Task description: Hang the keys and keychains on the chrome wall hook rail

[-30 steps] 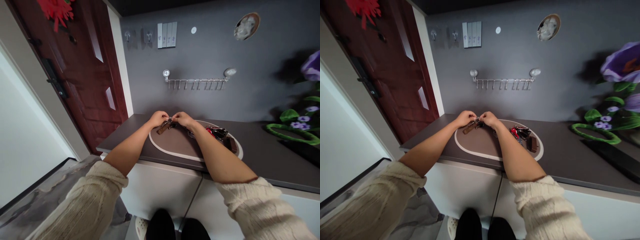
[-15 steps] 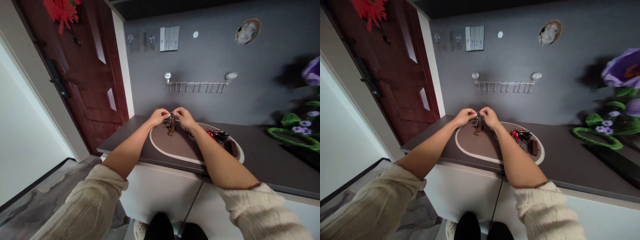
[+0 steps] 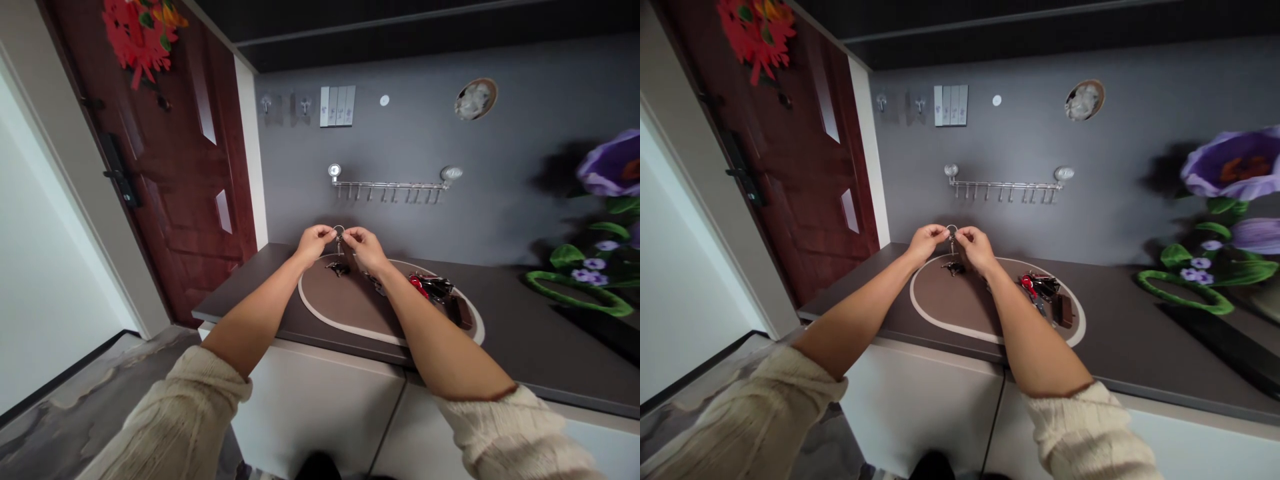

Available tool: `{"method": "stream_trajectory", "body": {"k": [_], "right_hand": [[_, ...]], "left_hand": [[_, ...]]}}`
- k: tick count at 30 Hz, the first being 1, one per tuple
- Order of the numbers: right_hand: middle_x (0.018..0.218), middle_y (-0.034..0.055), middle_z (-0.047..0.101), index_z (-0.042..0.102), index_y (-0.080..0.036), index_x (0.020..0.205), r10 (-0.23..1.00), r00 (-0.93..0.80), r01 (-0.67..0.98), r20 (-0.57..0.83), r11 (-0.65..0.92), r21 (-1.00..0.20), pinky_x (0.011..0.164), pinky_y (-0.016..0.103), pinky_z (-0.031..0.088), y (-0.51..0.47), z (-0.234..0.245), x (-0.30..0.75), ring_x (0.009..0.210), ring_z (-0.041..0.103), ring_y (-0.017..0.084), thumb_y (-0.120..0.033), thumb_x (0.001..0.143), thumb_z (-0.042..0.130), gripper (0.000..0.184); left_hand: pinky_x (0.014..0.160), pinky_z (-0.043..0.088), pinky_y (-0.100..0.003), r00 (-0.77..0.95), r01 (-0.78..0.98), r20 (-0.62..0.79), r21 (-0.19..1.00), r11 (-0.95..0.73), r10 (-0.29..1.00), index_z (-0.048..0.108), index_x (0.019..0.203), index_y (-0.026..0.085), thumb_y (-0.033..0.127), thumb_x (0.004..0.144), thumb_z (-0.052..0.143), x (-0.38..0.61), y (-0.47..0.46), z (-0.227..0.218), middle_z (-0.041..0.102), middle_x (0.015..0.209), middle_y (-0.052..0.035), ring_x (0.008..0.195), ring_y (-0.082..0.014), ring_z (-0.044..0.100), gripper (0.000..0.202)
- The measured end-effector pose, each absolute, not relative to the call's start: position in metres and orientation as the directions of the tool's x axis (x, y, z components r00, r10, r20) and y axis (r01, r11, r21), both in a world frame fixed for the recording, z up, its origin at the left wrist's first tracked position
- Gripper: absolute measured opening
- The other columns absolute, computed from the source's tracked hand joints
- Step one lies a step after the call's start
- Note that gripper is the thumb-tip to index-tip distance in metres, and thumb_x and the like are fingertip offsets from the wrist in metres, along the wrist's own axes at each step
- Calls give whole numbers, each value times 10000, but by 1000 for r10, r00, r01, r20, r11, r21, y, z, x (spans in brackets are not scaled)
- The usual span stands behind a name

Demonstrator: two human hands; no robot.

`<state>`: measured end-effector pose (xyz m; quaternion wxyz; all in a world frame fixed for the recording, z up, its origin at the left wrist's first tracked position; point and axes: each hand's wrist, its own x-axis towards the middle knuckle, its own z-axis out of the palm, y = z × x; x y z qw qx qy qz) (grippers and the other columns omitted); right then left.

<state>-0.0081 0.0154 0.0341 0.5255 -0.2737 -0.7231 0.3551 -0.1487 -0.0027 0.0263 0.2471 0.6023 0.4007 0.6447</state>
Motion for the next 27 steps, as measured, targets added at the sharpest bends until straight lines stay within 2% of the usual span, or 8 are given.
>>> {"method": "stream_trajectory", "body": {"k": [14,18,27], "right_hand": [[668,-12,535,533,-162,746,780,-275,-34,562,577,-816,602,220,366,6,39,-8,605,457,91,-398,656,559,253],[635,-21,517,522,-167,739,809,-237,-78,538,536,-840,568,212,360,4,43,-10,577,446,89,-397,647,565,252],[590,-12,542,493,-175,743,873,-150,-154,464,443,-883,476,205,370,30,78,-26,516,504,99,-297,670,544,151]], "left_hand": [[683,395,-249,-180,146,593,805,-574,785,599,744,128,354,647,586,-144,-8,32,601,708,-21,655,-97,507,246],[633,396,-239,-242,128,569,822,-555,786,592,778,127,358,673,553,-145,-9,33,596,704,-23,627,-95,499,256],[596,402,-234,-335,220,548,837,-501,767,582,724,131,274,710,510,-151,9,21,593,653,-23,583,-98,506,161]]}}
